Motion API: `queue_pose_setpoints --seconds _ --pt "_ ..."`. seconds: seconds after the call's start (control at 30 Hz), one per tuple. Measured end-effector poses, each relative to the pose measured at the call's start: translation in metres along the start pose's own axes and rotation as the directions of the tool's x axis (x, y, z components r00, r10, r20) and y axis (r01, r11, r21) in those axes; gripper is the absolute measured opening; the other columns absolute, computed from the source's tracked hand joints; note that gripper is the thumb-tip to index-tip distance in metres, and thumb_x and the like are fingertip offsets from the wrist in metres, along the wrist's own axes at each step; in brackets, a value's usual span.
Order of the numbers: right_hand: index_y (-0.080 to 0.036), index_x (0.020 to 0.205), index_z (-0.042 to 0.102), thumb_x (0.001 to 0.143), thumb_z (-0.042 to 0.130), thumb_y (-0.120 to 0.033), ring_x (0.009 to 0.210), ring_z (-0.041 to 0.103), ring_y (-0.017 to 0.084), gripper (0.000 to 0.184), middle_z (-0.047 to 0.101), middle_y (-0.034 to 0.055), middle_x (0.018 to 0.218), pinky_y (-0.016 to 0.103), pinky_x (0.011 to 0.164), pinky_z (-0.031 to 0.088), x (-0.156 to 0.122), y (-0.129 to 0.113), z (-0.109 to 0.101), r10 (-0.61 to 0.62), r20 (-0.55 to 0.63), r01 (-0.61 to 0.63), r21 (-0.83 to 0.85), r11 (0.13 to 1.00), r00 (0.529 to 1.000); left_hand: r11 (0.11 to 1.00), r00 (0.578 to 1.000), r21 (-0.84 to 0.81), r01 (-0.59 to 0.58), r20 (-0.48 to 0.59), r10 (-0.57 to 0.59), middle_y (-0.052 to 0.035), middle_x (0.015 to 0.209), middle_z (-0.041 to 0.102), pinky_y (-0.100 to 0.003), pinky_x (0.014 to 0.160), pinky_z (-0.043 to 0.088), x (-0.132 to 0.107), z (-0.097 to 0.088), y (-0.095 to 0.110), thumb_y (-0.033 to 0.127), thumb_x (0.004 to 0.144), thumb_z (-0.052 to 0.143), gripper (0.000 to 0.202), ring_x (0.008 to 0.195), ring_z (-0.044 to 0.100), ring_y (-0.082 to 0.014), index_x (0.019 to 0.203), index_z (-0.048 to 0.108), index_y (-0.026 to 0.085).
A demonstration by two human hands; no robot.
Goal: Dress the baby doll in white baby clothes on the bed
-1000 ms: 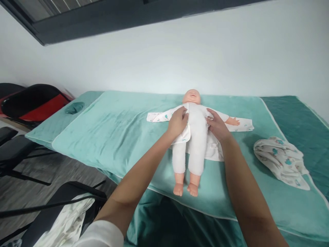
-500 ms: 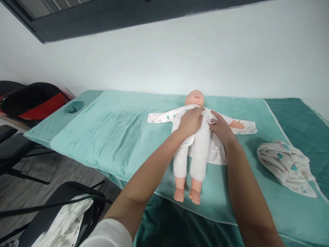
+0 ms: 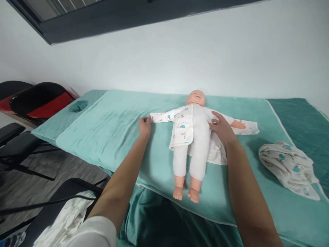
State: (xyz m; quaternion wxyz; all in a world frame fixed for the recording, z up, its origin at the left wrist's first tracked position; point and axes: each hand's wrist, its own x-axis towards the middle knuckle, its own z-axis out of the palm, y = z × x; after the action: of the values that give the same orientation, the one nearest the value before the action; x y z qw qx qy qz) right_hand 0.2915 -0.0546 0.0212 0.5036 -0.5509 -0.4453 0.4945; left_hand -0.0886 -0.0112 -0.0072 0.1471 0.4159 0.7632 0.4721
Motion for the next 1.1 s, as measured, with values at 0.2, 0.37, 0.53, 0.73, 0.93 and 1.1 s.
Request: queue_pose_setpoints --seconds 0.2,0.37,0.53,0.73,0.93,1.1 --pt "-0.029 0.145 0.054 0.055 0.087 -0.038 0.085 0.060 0.016 0.097 0.061 0.0053 0.117 0.036 0.088 0.055 -0.002 -0.003 0.000 0.001 -0.002 -0.002 -0.020 1.000 1.000 0.998 1.000 0.061 -0.002 0.004 0.002 -0.0082 0.097 0.071 -0.037 0.090 0.050 0.004 0.015 -0.005 0.039 0.092 0.058 0.020 0.097 0.066 -0.0244 0.082 0.059 0.021" --pt "-0.030 0.144 0.055 0.059 0.086 -0.038 0.086 0.060 0.017 0.091 0.062 0.0041 0.113 0.034 0.083 0.055 -0.005 -0.003 0.000 -0.016 -0.005 0.016 -0.050 0.999 1.000 0.996 0.999 0.081 0.029 -0.043 -0.026 -0.0067 0.097 0.070 -0.035 0.086 0.051 0.005 0.017 -0.004 0.031 0.093 0.050 0.014 0.093 0.066 -0.0224 0.081 0.053 0.023" --pt "-0.030 0.144 0.056 0.059 0.086 -0.038 0.089 0.061 0.016 0.090 0.062 0.0037 0.115 0.035 0.089 0.053 -0.001 0.001 -0.001 -0.024 -0.018 0.023 -0.039 0.999 1.000 0.991 0.994 0.127 0.036 -0.105 -0.023 -0.0097 0.107 0.067 -0.036 0.096 0.049 0.006 0.018 -0.001 0.023 0.092 0.049 0.013 0.105 0.063 -0.0228 0.079 0.049 0.022" --pt "-0.026 0.133 0.064 0.070 0.080 -0.044 0.081 0.065 0.019 0.067 0.071 0.0015 0.092 0.039 0.085 0.054 -0.003 0.001 -0.003 -0.126 -0.059 0.113 -0.181 0.977 0.990 0.988 0.990 0.152 0.027 -0.141 -0.005 -0.0132 0.116 0.064 -0.038 0.096 0.050 0.008 0.021 -0.004 0.015 0.087 0.052 0.010 0.107 0.063 -0.0246 0.097 0.053 0.019" --pt "-0.023 0.093 0.070 0.088 0.057 -0.041 0.078 0.067 0.023 0.023 0.072 0.0045 0.080 0.043 0.089 0.053 0.003 0.001 -0.023 -0.389 -0.463 0.153 -0.469 0.870 0.796 0.987 0.993 0.160 -0.018 -0.113 0.036 -0.0133 0.123 0.062 -0.039 0.101 0.050 0.009 0.020 -0.008 0.006 0.083 0.052 0.026 0.115 0.063 -0.0246 0.106 0.056 0.017" --pt "-0.022 0.096 0.066 0.083 0.054 -0.032 0.109 0.062 0.030 0.020 0.072 0.0122 0.109 0.049 0.103 0.046 0.032 0.005 -0.046 -0.485 -0.440 0.125 -0.630 0.766 0.755 0.982 0.993 0.180 -0.057 -0.089 0.074 -0.0130 0.123 0.063 -0.043 0.103 0.049 0.005 0.019 -0.005 0.003 0.085 0.050 0.025 0.117 0.062 -0.0269 0.104 0.058 0.017"
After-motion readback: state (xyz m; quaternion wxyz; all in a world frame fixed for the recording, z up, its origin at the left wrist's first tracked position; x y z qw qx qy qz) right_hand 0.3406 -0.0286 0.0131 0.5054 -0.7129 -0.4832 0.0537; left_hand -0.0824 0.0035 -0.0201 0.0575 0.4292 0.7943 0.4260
